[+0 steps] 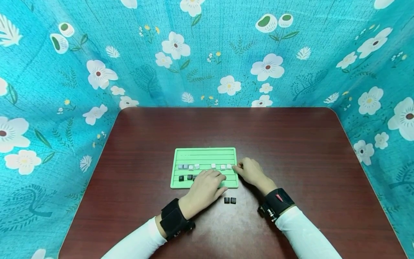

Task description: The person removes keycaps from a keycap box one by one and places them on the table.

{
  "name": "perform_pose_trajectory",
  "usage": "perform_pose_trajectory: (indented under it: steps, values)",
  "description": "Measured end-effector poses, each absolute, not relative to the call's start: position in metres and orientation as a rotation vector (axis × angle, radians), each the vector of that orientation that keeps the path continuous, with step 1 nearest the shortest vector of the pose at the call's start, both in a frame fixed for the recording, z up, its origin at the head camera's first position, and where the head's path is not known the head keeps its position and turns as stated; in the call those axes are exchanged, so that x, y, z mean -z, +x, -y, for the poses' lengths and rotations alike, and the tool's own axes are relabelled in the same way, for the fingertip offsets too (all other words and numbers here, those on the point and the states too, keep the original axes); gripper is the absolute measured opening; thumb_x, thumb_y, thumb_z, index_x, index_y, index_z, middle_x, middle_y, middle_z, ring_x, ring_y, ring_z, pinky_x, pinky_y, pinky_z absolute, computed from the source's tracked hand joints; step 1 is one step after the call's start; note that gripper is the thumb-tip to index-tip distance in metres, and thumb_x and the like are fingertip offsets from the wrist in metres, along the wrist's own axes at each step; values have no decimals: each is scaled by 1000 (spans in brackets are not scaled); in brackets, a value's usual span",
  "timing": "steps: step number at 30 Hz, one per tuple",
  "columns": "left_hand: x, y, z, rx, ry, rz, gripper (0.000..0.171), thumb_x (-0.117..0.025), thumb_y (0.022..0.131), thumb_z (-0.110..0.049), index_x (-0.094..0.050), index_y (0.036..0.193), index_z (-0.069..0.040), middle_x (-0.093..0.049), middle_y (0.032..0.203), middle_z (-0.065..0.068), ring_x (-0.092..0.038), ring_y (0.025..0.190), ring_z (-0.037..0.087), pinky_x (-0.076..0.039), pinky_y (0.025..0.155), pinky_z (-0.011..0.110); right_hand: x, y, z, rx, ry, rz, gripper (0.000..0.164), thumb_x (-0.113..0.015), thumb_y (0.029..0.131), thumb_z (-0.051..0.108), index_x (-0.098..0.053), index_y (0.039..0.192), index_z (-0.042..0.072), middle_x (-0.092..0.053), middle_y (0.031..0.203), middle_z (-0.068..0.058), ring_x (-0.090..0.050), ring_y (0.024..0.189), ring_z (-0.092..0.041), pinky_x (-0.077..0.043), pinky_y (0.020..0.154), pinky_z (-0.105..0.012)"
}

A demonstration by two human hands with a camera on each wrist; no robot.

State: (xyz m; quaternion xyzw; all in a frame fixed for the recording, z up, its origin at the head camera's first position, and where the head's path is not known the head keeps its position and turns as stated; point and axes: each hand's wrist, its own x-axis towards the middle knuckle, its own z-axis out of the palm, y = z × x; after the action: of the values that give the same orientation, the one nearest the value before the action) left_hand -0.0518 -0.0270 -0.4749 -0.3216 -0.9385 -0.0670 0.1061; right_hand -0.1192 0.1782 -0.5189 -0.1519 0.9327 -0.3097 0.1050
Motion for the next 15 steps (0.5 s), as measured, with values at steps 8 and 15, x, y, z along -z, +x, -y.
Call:
perform_pose_trajectory:
  steps: [8,15]
  values:
    - [476,-57,30,198,-918,2788,32,-63,84,-42,-70,104,-19,-66,99,-6,-58,92,13,-46,74,30,521,-120,-178,895,-444,-2752,37,-57,91,31,-48,58,15,-37,50,5,-32,42,-12,-28,45,-27]
    - [477,-62,34,232,-894,2813,30,-65,83,-40,-69,103,-18,-67,99,-4,-58,89,14,-46,72,29,522,-120,-178,884,-440,-2760,37,-58,91,30,-48,58,15,-37,50,4,-32,42,-12,-28,45,-27]
